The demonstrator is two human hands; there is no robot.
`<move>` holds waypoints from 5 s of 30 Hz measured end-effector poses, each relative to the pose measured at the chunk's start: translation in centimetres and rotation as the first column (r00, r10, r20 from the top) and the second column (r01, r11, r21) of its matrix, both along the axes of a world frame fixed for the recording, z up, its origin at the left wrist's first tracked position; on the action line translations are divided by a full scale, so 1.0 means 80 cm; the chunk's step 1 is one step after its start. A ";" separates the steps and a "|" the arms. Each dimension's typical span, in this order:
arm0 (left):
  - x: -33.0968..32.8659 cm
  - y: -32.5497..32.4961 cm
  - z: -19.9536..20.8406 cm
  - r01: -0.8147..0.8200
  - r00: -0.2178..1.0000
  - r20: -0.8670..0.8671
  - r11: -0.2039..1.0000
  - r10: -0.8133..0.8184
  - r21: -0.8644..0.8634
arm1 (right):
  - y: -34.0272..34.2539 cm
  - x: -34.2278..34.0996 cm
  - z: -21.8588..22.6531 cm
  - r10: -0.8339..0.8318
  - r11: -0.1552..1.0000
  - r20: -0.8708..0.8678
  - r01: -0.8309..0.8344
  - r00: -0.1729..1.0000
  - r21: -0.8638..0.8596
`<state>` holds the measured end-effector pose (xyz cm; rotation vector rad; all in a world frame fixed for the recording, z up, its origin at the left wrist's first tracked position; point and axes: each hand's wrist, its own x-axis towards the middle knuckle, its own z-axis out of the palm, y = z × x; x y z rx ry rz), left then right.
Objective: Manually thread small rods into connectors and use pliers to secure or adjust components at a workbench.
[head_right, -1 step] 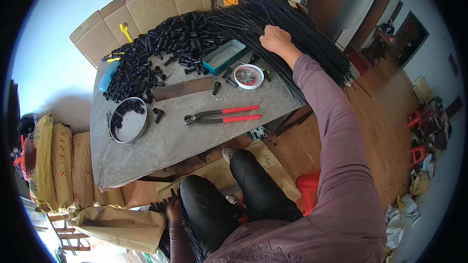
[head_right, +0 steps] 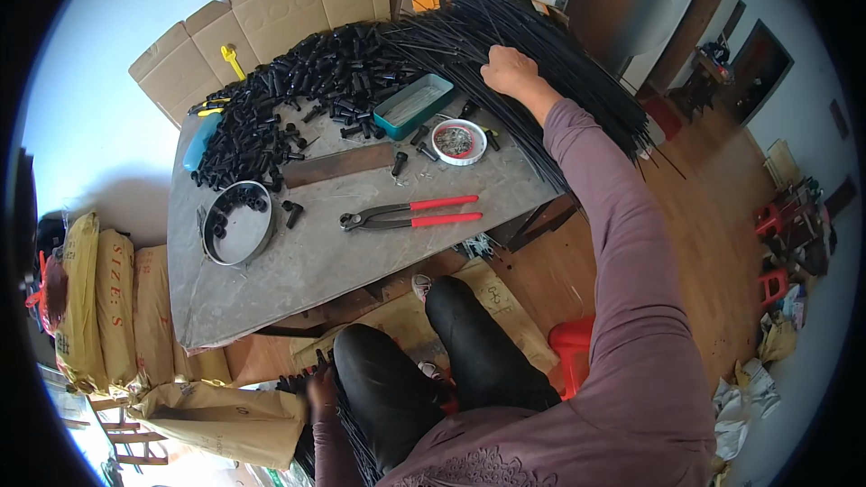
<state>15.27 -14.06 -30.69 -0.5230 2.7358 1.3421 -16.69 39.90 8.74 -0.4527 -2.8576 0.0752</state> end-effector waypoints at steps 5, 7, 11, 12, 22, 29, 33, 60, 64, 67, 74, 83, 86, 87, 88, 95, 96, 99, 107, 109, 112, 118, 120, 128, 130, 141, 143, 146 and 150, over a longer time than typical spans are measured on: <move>-0.010 -0.009 0.036 0.160 0.976 -0.114 0.967 -0.185 -0.199 | -0.005 0.016 0.051 0.075 0.997 -0.049 -0.075 0.996 0.016; -0.020 0.012 0.103 0.142 0.983 -0.101 0.981 -0.155 -0.129 | 0.006 0.022 0.079 0.124 0.987 -0.101 -0.112 0.987 0.118; -0.031 0.058 0.234 0.099 0.971 -0.231 0.987 -0.067 0.130 | -0.017 0.041 0.153 0.216 0.944 -0.180 -0.158 0.960 0.288; -0.035 0.074 0.274 0.191 0.931 -0.328 0.979 -0.158 0.071 | -0.024 0.050 0.169 0.280 0.911 -0.238 -0.179 0.930 0.372; -0.128 0.269 0.501 0.660 0.749 -0.455 0.483 -0.481 0.575 | -0.064 0.028 0.133 0.311 0.950 -0.223 -0.296 0.924 0.098; -0.110 0.281 0.489 0.611 0.756 -0.386 0.356 -0.529 0.707 | -0.025 0.024 0.136 0.168 0.971 -0.453 -0.227 0.876 -0.080; -0.120 0.274 0.507 0.612 0.779 -0.410 0.431 -0.474 0.664 | -0.069 0.047 0.175 0.412 0.569 -0.430 -0.596 0.803 -0.567; -0.241 0.167 0.613 0.442 0.879 -0.472 0.473 -0.061 0.762 | -0.333 0.212 -0.057 0.712 -0.200 -0.323 -0.260 0.624 -0.945; -0.244 0.162 0.610 0.492 0.869 -0.478 0.338 -0.130 0.802 | -0.303 0.251 0.001 0.792 -0.247 -0.245 -0.074 0.559 -0.966; -0.258 0.158 0.596 0.528 0.849 -0.498 0.292 -0.175 0.798 | -0.277 0.239 0.003 0.761 -0.295 -0.357 -0.202 0.542 -0.934; -0.248 0.176 0.588 0.441 0.892 -0.406 0.188 -0.196 0.878 | -0.202 0.213 -0.108 0.704 0.644 -0.333 -0.761 0.627 -0.071; -0.203 0.187 0.597 0.499 0.848 -0.383 0.307 -0.366 0.811 | -0.159 0.216 -0.080 0.557 0.784 -0.216 -0.593 0.802 -0.181; -0.154 0.198 0.598 0.554 0.763 -0.400 0.196 -0.507 0.809 | -0.194 0.210 -0.021 0.611 0.337 -0.650 -0.891 0.452 -0.303; -0.142 0.196 0.594 0.547 0.765 -0.390 0.199 -0.512 0.813 | -0.219 0.216 0.006 0.626 0.235 -0.694 -0.934 0.356 -0.267; -0.131 0.192 0.589 0.549 0.757 -0.372 0.214 -0.537 0.808 | -0.240 0.221 0.028 0.630 0.127 -0.735 -0.966 0.253 -0.224; -0.096 0.166 0.596 0.527 0.727 -0.344 0.163 -0.594 0.834 | -0.284 0.187 -0.032 0.715 -0.247 -0.657 -0.793 0.239 -0.557; -0.099 0.162 0.594 0.563 0.704 -0.379 0.148 -0.601 0.813 | -0.285 0.168 -0.041 0.715 -0.247 -0.656 -0.791 0.241 -0.560; -0.124 0.165 0.558 0.726 0.579 -0.512 0.115 -0.634 0.679 | -0.278 0.078 -0.033 0.826 0.191 -0.541 -0.982 0.158 0.004; -0.183 0.207 0.410 0.311 0.844 -0.177 0.194 -0.506 0.930 | -0.204 0.033 -0.003 0.920 0.120 -0.209 -0.745 0.332 -0.656; -0.186 0.200 0.404 0.396 0.794 -0.173 0.280 -0.583 0.875 | -0.226 0.062 0.011 0.713 -0.616 -0.599 -0.083 0.363 -0.783; -0.189 0.204 0.399 0.296 0.807 -0.142 0.183 -0.574 0.938 | -0.269 0.099 0.020 0.701 -0.574 -0.541 -0.082 0.465 -0.815; -0.159 0.198 0.410 0.471 0.846 -0.516 0.637 -0.132 0.610 | -0.276 0.131 0.012 0.706 -0.529 -0.577 -0.236 0.411 -0.815; -0.173 0.181 0.434 0.494 0.805 -0.585 0.653 -0.095 0.574 | -0.274 0.153 0.004 0.729 -0.449 -0.512 -0.246 0.455 -0.859; -0.196 0.210 0.515 0.591 0.765 -0.623 0.566 -0.165 0.575 | -0.250 0.148 0.003 0.903 -0.236 -0.376 -0.492 0.206 -0.838; -0.192 0.214 0.509 0.616 0.733 -0.661 0.570 -0.161 0.544 | -0.205 0.103 0.024 0.969 0.192 0.051 -0.610 0.241 -0.769; -0.177 0.225 0.513 0.617 0.746 -0.657 0.484 -0.110 0.620 | -0.109 -0.009 -0.009 0.243 0.931 -0.310 -0.311 0.919 -0.191; -0.173 0.236 0.511 0.644 0.728 -0.672 0.476 -0.139 0.599 | -0.049 -0.026 -0.003 0.089 0.971 -0.546 -0.196 0.833 -0.140; -0.175 0.236 0.508 0.674 0.684 -0.709 0.521 -0.172 0.524 | 0.000 -0.020 0.002 0.048 0.998 -0.480 -0.063 0.876 -0.017; -0.177 0.233 0.505 0.658 0.692 -0.705 0.539 -0.158 0.526 | -0.001 -0.013 -0.011 0.140 0.978 -0.605 -0.012 0.783 0.210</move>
